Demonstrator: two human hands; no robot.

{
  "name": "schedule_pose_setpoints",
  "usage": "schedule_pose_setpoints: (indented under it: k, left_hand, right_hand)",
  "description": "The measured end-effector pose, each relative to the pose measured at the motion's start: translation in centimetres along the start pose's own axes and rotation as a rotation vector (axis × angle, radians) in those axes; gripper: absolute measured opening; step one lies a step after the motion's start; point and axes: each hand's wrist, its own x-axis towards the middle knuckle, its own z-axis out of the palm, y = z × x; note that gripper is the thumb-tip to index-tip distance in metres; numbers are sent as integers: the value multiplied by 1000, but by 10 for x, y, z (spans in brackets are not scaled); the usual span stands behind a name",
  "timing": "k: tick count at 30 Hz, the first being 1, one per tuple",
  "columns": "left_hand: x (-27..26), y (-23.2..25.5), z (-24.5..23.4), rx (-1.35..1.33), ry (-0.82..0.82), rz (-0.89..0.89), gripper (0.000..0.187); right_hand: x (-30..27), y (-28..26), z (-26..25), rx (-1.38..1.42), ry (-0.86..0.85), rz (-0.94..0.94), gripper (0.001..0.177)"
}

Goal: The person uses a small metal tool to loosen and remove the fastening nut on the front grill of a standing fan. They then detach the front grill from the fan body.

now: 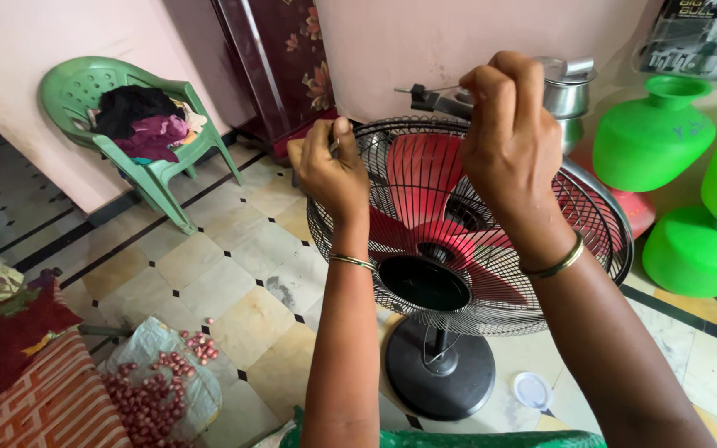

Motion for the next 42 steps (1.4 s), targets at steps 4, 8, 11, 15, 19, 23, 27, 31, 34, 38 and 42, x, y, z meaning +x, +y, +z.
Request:
schedule_pose_setpoints:
  k: [4,8,11,15,19,23,27,31,34,38,42]
  left_hand:
    - [2,5,2,-26,-30,57,46]
    - [3,10,7,12,-24,17,49]
    - [3,12,9,18,-11,18,50]
    - [3,13,10,29,-30,-2,49]
    - [4,14,12,-19,-36,-10,48]
    - [3,12,12,-67,-53,-1,46]
    - [-2,7,8,-122,-36,125,47]
    - [-11,-11,1,-202,6,169,49]
    - [-14,-41,-10,-7,-147,-50,32]
    - [-26,-90,-40,40,-54,-43,15]
    - [-38,-147,-74,134,-58,-60,18]
  right_hand:
    - [0,3,-3,-12,-68,19,14]
    - [7,-3,-5,-53,-214,-12,41]
    - [14,-4,-10,-63,-315,-67,85]
    - [16,-9,-16,-143,-429,-139,116]
    - [13,-13,-16,-178,-441,-130,112]
    - [12,-12,-13,-201,-435,-128,109]
    - [11,-6,-9,-196,-459,-107,106]
    - [10,2,-9,-238,-439,-128,105]
    - [9,7,-10,-233,-428,-126,102]
    - [8,11,-14,-234,-435,-149,102]
    - [10,9,-18,-243,-371,-185,97]
